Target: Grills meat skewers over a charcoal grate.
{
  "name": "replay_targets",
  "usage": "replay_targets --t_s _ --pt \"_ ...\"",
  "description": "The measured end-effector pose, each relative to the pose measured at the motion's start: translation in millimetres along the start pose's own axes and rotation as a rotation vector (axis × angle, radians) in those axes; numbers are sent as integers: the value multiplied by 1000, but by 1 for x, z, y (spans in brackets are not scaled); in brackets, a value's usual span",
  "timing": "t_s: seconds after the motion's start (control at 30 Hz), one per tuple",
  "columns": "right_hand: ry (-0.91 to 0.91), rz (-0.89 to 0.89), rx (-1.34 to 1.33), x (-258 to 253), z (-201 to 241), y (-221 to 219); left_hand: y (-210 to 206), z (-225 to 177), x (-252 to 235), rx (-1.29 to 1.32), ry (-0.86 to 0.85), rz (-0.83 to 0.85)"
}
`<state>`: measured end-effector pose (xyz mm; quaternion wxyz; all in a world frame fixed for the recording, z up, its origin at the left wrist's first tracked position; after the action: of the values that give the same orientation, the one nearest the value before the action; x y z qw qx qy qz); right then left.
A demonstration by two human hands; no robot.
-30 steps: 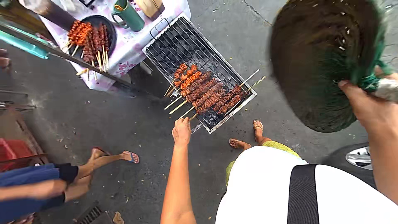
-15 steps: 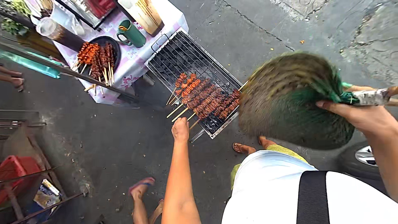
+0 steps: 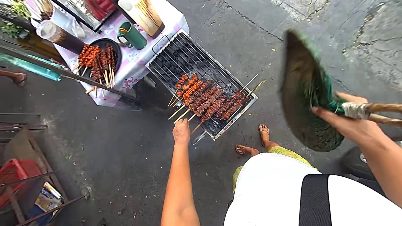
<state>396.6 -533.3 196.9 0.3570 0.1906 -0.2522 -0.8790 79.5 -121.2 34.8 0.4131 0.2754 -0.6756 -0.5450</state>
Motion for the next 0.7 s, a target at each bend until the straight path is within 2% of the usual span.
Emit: replay_targets --t_s 0.03,0.1,0.2,0.27,0.3,0.37,0.4,0.47,0.53,0.63,0.7 --pt "13 54 -91 0 -2 -6 2 0 -1 24 0 -7" --pt "-29 20 -120 -2 -12 1 5 -2 2 84 -12 -21" --pt "-41 -93 121 -8 -17 15 12 -13 14 157 -70 -49" --pt "36 -37 139 -11 -16 7 6 -15 20 121 -65 50" --pt "45 15 62 -9 -19 4 0 -15 22 84 -59 112" --pt "-32 16 -112 -7 -33 10 -12 -14 25 2 -45 211" --pt "-79 -29 -115 -8 -41 16 -17 -13 26 -26 -35 232" --pt "-107 -143 7 -11 -49 25 -18 -10 26 -34 -18 204" --pt "-52 -140 131 -14 -33 19 -12 -8 23 -12 -5 135" --pt "7 -19 5 -12 -20 11 -10 -6 17 -15 17 112" --pt "-67 -41 -47 -12 -29 18 -14 -7 15 -34 15 128"
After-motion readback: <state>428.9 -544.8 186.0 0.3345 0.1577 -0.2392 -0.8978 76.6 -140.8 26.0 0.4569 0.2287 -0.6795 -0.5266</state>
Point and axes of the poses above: each hand's wrist, its own x-axis away from the middle knuckle, its own y-axis out of the back of the hand, z = x × y, the point moved 10 cm from there along -x, towards the middle knuckle, and after that the axes turned 9 degrees about y, right-handed, at the moved point
